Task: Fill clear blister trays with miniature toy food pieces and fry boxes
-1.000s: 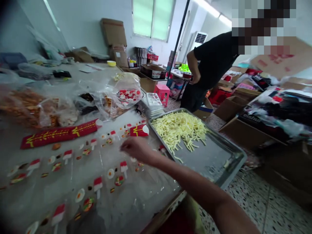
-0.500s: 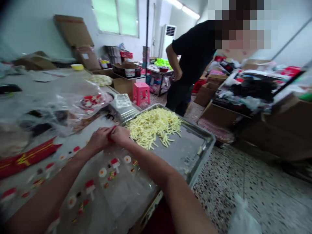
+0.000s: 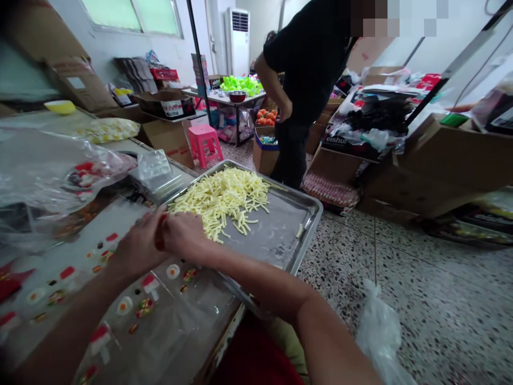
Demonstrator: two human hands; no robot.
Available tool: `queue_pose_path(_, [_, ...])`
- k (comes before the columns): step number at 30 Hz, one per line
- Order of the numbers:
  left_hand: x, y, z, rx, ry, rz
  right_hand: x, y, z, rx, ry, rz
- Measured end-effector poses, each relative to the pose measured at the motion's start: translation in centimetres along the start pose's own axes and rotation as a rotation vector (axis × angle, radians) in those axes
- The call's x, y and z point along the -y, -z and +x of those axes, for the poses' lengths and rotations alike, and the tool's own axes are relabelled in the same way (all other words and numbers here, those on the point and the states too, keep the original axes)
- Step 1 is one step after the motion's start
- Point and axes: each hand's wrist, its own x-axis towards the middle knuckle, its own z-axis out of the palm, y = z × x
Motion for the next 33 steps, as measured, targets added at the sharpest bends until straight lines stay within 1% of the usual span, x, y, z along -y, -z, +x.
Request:
queue_pose_path(2, [-2.7, -0.5, 0.0, 0.001, 0.003, 0.041, -2.2, 1.3, -2.2, 0.055, 0.036, 0.073])
queue_pose_path(3, [-3.4, -0.8, -0.1, 0.003, 0.031, 0.05, -3.7, 2.1, -3.4, 0.046, 0.017, 0.074])
queue_pose_path(4, [-3.8, -1.1, -0.1, 0.002, 0.064, 0.046, -5.5, 2.8, -4.6, -0.006, -0.049, 0.03])
queue_pose_path(6, [-4.0, -1.3, -0.2, -0.002, 0.115, 0.006, -9.4, 4.0, -6.8, -0.11, -0.231, -0.148])
queue_pose_path(7, [-4.0, -1.3, -0.2, -0.004, 0.127, -0.021, -11.1, 4.4, -7.6, -0.128, -0.297, -0.234])
queue_pose_path(9, [-4.3, -0.9, -0.1, -0.009, 0.122, -0.067, -13.5, 4.6, -8.7, -0.095, -0.36, -0.354])
queue_pose_path(10, [-4.7, -0.6, -0.1, -0.014, 0.105, -0.086, -14.1, 4.6, -8.9, -0.044, -0.367, -0.384])
queue_pose_path(13, [-6.3, 0.3, 0.0, -0.047, 0.05, -0.127, -14.6, 4.4, -9.1, 0.122, -0.403, -0.415])
queue_pose_path(16, [-8.3, 0.2, -0.4, -0.04, 0.043, -0.16, -14.4, 4.5, -9.8, 0.201, -0.423, -0.418])
queue_pose_path(17, [-8.9, -0.1, -0.6, -0.011, 0.041, -0.178, -14.5, 4.7, -10.2, 0.206, -0.408, -0.418])
queue_pose_path(20, [-10.9, -1.4, -1.1, 0.135, 0.017, -0.219, -15.1, 5.0, -11.8, 0.198, -0.381, -0.438])
queue_pose_path(22, [-11.9, -2.1, -1.2, 0.193, 0.008, -0.223, -15.7, 5.2, -12.7, 0.205, -0.384, -0.449])
queue_pose_path(25, [-12.4, -2.5, -1.0, 0.182, 0.017, -0.203, -16.7, 5.3, -13.8, 0.218, -0.379, -0.418])
queue_pose_path(29, [-12.1, -2.1, -0.7, 0.198, 0.046, -0.122, -17.8, 5.6, -14.7, 0.152, -0.348, -0.351])
queue_pose_path(31, [-12.1, -1.9, -0.5, 0.212, 0.048, -0.087, -17.8, 5.8, -14.5, 0.133, -0.381, -0.277])
queue_pose_path(33, [-12.2, -1.8, -0.3, 0.202, 0.05, -0.061, -17.0, 5.9, -13.6, 0.12, -0.449, -0.151])
